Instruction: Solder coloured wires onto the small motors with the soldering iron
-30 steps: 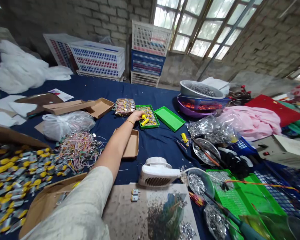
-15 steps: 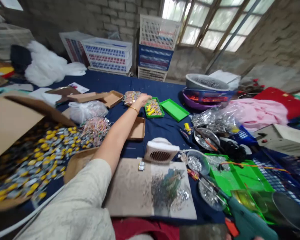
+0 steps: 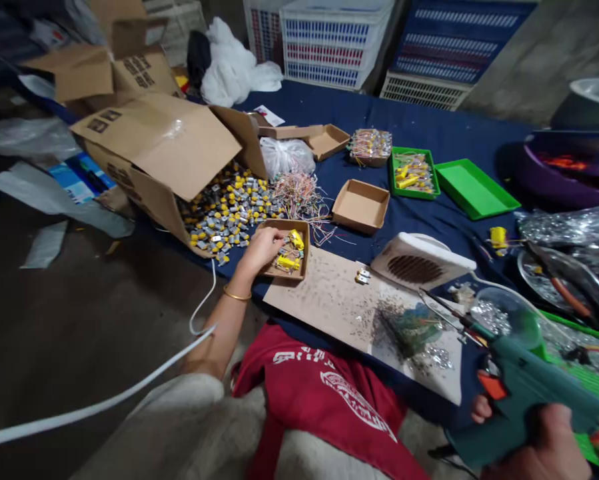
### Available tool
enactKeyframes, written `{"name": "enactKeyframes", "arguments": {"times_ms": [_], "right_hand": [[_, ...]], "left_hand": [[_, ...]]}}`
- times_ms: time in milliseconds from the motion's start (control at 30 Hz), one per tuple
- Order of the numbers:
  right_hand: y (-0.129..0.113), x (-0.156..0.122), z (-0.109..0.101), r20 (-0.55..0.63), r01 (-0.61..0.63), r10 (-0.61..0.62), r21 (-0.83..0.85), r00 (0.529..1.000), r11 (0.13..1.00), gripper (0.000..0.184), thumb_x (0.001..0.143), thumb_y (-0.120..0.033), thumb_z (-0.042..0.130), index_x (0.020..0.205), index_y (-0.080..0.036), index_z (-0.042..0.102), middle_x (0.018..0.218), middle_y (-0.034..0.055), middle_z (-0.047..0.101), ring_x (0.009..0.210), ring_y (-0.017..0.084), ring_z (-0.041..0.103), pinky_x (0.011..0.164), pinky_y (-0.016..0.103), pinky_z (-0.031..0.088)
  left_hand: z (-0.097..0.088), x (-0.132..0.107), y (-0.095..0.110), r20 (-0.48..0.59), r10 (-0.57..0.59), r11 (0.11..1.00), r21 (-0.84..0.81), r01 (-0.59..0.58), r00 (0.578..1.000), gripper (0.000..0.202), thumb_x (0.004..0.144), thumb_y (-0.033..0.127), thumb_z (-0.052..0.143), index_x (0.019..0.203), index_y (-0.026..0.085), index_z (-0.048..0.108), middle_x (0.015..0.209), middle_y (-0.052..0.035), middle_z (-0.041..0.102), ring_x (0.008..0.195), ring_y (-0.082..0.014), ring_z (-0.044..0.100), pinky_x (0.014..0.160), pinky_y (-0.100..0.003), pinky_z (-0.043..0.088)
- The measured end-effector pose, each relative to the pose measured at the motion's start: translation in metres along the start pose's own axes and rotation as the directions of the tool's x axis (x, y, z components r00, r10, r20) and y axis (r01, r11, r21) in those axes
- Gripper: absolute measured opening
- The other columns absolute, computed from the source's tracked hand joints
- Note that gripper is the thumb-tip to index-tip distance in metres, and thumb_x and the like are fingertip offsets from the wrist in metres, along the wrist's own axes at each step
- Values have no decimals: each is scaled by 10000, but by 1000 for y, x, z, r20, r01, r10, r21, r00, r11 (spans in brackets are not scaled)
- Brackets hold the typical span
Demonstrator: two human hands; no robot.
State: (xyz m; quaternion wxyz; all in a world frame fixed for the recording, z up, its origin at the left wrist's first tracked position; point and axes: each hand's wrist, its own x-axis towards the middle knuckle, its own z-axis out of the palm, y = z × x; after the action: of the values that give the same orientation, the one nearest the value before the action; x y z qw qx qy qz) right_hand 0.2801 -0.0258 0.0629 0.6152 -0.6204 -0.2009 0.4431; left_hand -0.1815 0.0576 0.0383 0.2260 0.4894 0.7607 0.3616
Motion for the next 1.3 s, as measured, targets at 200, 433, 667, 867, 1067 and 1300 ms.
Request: {"name": "enactKeyframes", "arguments": {"times_ms": [200, 433, 667, 867, 1067, 1300], "right_hand": [[-5, -21, 24, -49, 70, -73, -55, 996, 996, 552, 611, -422, 873, 991, -87, 652, 676, 76, 681, 412, 207, 572, 338, 359, 491], [2, -17, 18, -45, 60, -63, -57, 997, 997, 610, 606, -450, 855, 1027, -64, 638, 682, 101, 692, 396, 204, 565, 334, 332, 466], [2, -14, 16, -14, -14, 13, -27, 1000, 1000, 648, 635, -487, 844, 1089, -70, 644, 660, 95, 691, 411, 205, 563, 350, 331, 469], [8, -11, 9, -57, 84, -84, -5, 995, 996, 555, 623, -425, 853, 1016, -90, 647, 687, 98, 697, 390, 192, 542, 317, 342, 455], [1, -16, 19, -167, 91, -101, -64, 981, 994, 434, 580, -333, 870, 882, -110, 652, 655, 48, 661, 439, 184, 576, 336, 325, 492], [-3, -20, 34, -237, 76, -95, -85, 967, 993, 457, 534, -345, 871, 878, -118, 671, 616, 21, 640, 395, 204, 560, 318, 372, 499]], "left_hand": [[26, 27, 7, 58, 52, 996, 73, -57, 997, 173, 756, 42, 700, 740, 208, 654, 972, -101, 713, 1202, -312, 585, 1143, -395, 371], [34, 42, 10, 51, -121, 964, 244, 105, 991, 315, 778, 193, 751, 574, 210, 511, 821, -135, 672, 1105, -360, 631, 1052, -429, 439], [25, 39, 4, 92, -111, 977, 192, 92, 990, 264, 691, 111, 748, 593, 227, 532, 700, -43, 637, 967, -285, 656, 901, -320, 466], [18, 41, -16, 249, -132, 968, -177, 179, 960, 296, 593, 27, 750, 810, 200, 646, 718, 31, 605, 705, -150, 585, 702, -234, 451], [-1, 32, -12, 344, -135, 910, -329, 254, 929, 329, 647, 75, 796, 945, 158, 685, 764, 2, 659, 654, -132, 592, 623, -229, 449], [-14, 25, -1, 111, -139, 810, -559, 177, 984, 374, 726, 122, 797, 1077, 167, 676, 783, -1, 668, 682, -114, 630, 656, -211, 503]]}}
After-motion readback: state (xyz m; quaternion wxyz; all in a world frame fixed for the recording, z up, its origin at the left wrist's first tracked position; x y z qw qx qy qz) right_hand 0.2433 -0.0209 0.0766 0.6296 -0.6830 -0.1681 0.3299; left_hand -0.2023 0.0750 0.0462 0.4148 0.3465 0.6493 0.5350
